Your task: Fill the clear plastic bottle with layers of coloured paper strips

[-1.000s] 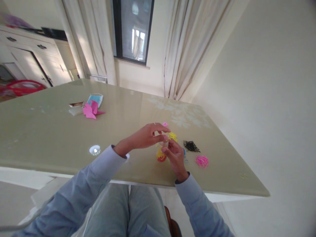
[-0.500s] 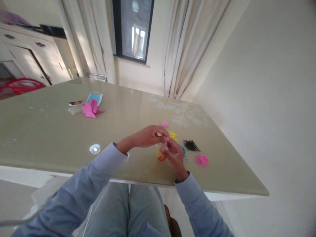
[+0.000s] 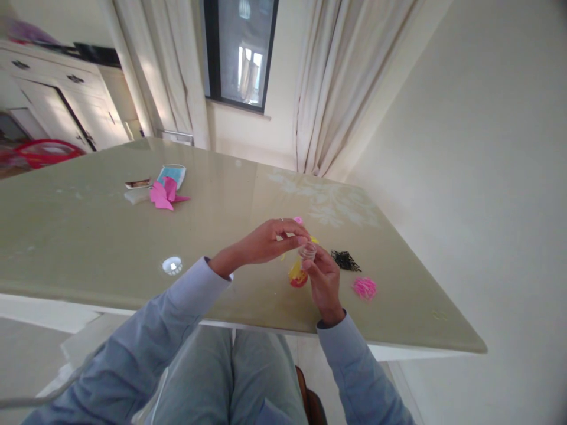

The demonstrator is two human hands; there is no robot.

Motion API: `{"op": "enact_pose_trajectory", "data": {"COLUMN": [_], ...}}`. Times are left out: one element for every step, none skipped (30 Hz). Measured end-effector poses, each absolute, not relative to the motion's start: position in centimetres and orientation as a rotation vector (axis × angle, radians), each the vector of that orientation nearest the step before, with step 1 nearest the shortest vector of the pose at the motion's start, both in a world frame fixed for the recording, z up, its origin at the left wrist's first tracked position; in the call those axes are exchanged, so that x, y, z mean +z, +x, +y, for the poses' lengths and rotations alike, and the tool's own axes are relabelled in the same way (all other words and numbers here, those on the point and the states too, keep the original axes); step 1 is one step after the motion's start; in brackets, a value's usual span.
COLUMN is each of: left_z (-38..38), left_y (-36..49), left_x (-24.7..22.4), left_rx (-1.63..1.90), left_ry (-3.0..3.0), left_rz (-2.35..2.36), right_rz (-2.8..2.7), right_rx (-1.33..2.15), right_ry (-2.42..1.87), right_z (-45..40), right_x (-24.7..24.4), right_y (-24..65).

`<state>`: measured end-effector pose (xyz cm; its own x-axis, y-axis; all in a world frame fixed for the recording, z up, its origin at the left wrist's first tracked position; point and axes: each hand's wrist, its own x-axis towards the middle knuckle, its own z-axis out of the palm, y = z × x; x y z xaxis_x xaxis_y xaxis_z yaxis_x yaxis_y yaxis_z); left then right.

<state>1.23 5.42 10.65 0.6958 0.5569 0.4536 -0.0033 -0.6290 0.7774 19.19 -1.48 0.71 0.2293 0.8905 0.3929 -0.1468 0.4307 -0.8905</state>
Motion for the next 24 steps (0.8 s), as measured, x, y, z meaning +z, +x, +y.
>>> {"op": "enact_pose_trajectory", "data": {"left_z": [5.6,5.8,6.1,6.4,6.7,7.0,7.2,7.4,7.5,7.6,7.6,7.6,7.6,7.6,7.6,7.7,7.7,7.8,7.9,8.0,8.0,8.1,8.1,8.0], "left_y": [1.2,1.2,1.2,1.2,1.2,1.3,1.4,1.5,1.7,1.9,2.1,2.2,2.4,2.5,2.6,2.7,2.8,2.8,2.8,2.8,2.8,2.9,2.9,2.9], "left_x": [10.4,10.1,9.6,9.1,8.4,7.6,6.8,6.0,5.3,4.6,4.0,3.5,3.1,2.8,2.6,2.4,2.3,2.1,2.0,1.9,1.7,1.6,1.5,1.4], "left_rx": [0.927,0.953,0.963,0.946,0.898,0.814,0.689,0.562,0.451,0.353,0.271,0.214,0.185,0.174,0.178,0.192,0.205,0.221,0.241,0.266,0.293,0.322,0.353,0.384], "left_ry": [2.096,2.095,2.106,2.132,2.183,2.253,2.335,2.421,2.501,2.56,2.595,2.613,2.618,2.617,2.614,2.61,2.606,2.601,2.593,2.584,2.573,2.56,2.545,2.527], "left_rz": [0.457,0.517,0.594,0.683,0.774,0.855,0.916,0.96,0.977,0.998,1.018,1.024,1.029,1.029,1.027,1.03,1.038,1.049,1.062,1.075,1.087,1.096,1.103,1.107], "right_rz": [-1.072,-1.042,-1.015,-0.994,-0.982,-0.979,-0.983,-0.993,-1.005,-1.018,-1.03,-1.039,-1.046,-1.051,-1.053,-1.052,-1.05,-1.047,-1.043,-1.038,-1.036,-1.035,-1.036,-1.039], "right_rx": [0.837,0.83,0.825,0.821,0.819,0.819,0.819,0.819,0.82,0.821,0.821,0.821,0.82,0.818,0.813,0.809,0.804,0.801,0.799,0.8,0.802,0.803,0.803,0.804], "right_ry": [-0.852,-0.862,-0.871,-0.878,-0.886,-0.889,-0.889,-0.887,-0.883,-0.881,-0.88,-0.882,-0.887,-0.894,-0.901,-0.906,-0.91,-0.911,-0.91,-0.909,-0.91,-0.912,-0.916,-0.92], "right_z": [-1.6,-1.6,-1.7,-1.8,-1.9,-2.0,-2.1,-2.2,-2.2,-2.2,-2.3,-2.3,-2.3,-2.4,-2.4,-2.4,-2.4,-2.4,-2.4,-2.4,-2.4,-2.4,-2.4,-2.4], "right_x": [0.7,0.6,0.6,0.6,0.6,0.5,0.5,0.5,0.6,0.6,0.5,0.5,0.5,0.6,0.6,0.6,0.6,0.6,0.7,0.7,0.7,0.7,0.8,0.8], "right_y": [19.4,19.6,19.7,19.9,20.1,20.2,20.2,20.3,20.3,20.3,20.2,20.2,20.1,20.1,20.0,20.0,20.0,19.9,19.9,19.9,19.9,19.9,19.9,19.9]}}
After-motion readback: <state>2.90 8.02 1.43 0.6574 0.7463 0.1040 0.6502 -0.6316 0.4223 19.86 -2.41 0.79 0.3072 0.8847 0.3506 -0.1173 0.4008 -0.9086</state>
